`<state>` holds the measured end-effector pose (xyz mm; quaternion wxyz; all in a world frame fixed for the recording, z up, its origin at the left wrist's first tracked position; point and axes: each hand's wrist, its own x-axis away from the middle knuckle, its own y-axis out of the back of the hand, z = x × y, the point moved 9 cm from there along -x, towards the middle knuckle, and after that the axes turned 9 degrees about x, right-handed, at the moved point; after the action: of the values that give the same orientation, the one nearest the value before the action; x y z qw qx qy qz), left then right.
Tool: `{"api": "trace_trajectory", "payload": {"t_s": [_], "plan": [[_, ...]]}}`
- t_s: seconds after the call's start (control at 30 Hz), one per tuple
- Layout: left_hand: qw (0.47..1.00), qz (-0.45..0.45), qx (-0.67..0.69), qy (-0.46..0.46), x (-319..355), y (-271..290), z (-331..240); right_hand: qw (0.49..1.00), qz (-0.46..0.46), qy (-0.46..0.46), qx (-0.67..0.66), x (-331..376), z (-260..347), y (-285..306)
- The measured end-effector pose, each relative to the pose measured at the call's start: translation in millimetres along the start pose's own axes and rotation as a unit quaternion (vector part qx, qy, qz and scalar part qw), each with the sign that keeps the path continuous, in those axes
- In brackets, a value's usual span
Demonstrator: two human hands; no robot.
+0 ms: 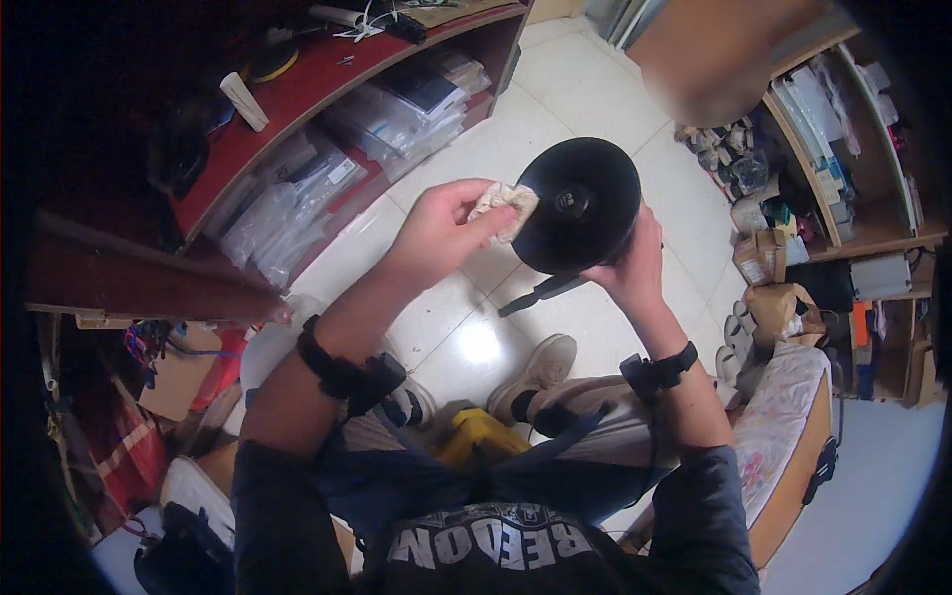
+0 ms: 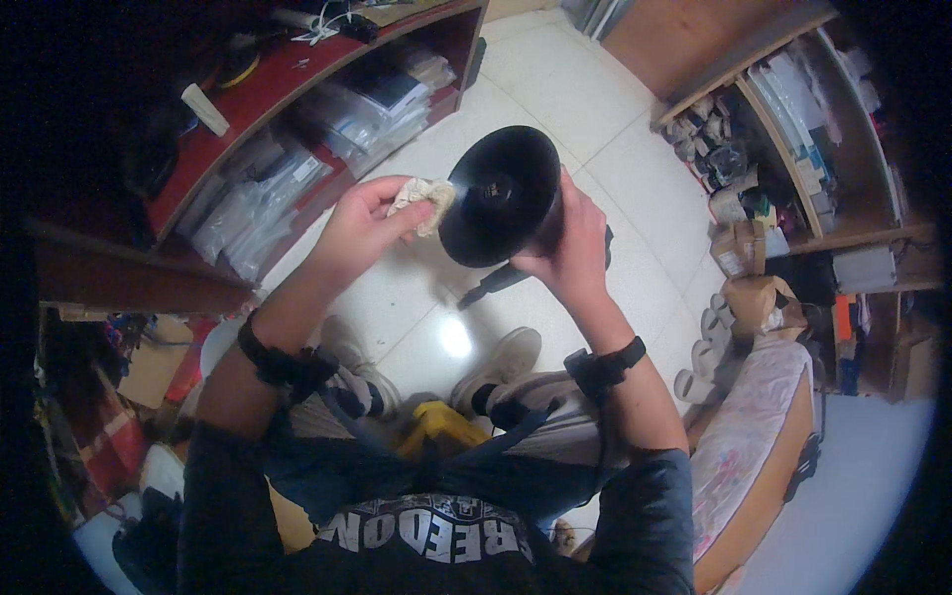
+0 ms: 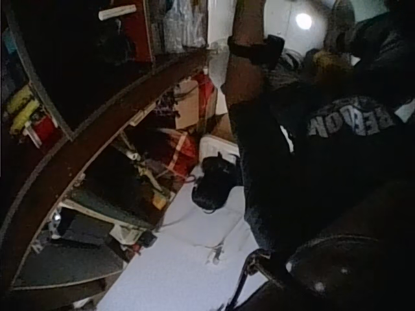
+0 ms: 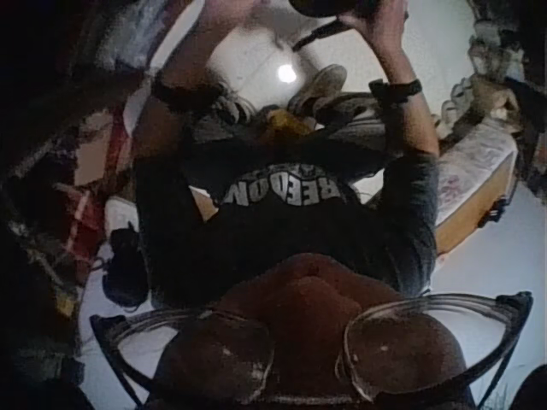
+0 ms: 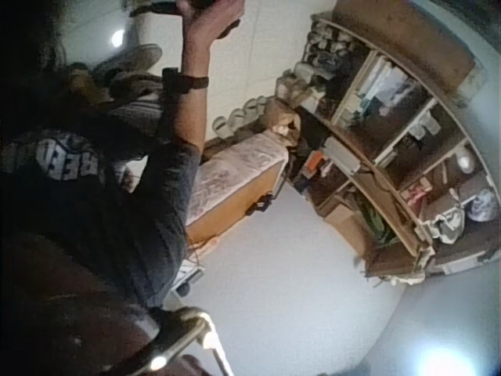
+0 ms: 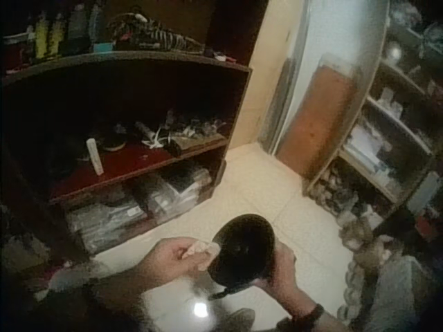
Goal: The person sits on the floor and uses a tissue to wipe the exterior and interior surfaces of a black megaphone. They clean the handle, the bell, and the control panel area, then place the megaphone back on the floor.
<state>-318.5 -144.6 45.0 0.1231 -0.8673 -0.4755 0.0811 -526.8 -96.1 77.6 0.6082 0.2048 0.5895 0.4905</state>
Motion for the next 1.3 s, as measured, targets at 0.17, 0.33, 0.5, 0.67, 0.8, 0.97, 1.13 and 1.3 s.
{"api": "trace_trajectory", "payload": {"t_s": [0.17,0.33,0.5,0.67,0.8,0.97,1.13,1.3], "plan": [[0.969,-0.055,-0.211,-0.116,8.4,3.7,-19.5,0.998,-0.015,-0.023,-0.061,-2.9,5.4,5.7],[0.901,-0.050,-0.385,-0.193,14.1,-13.4,-31.9,0.999,-0.025,0.001,-0.025,-3.2,11.5,10.7],[0.881,-0.062,-0.447,-0.142,11.3,-8.2,-24.9,0.999,-0.033,0.003,-0.037,-0.6,9.8,2.9],[0.916,-0.053,-0.389,-0.078,11.2,-10.2,-7.8,0.999,0.012,-0.047,0.017,2.5,3.1,-5.8],[0.966,-0.020,-0.257,0.019,13.5,-22.0,8.1,0.997,0.028,-0.057,0.044,4.6,-1.4,-8.6],[0.998,0.021,-0.053,0.010,14.0,-37.6,1.5,0.996,0.030,-0.066,0.059,4.7,-0.9,-14.2],[0.989,0.044,0.138,0.004,7.6,-30.4,-31.2,0.998,0.017,-0.055,0.002,2.8,-5.2,-19.8],[0.997,-0.063,0.027,-0.017,1.3,22.3,-18.6,0.964,0.024,-0.109,-0.241,0.4,-4.8,-28.5]]}}
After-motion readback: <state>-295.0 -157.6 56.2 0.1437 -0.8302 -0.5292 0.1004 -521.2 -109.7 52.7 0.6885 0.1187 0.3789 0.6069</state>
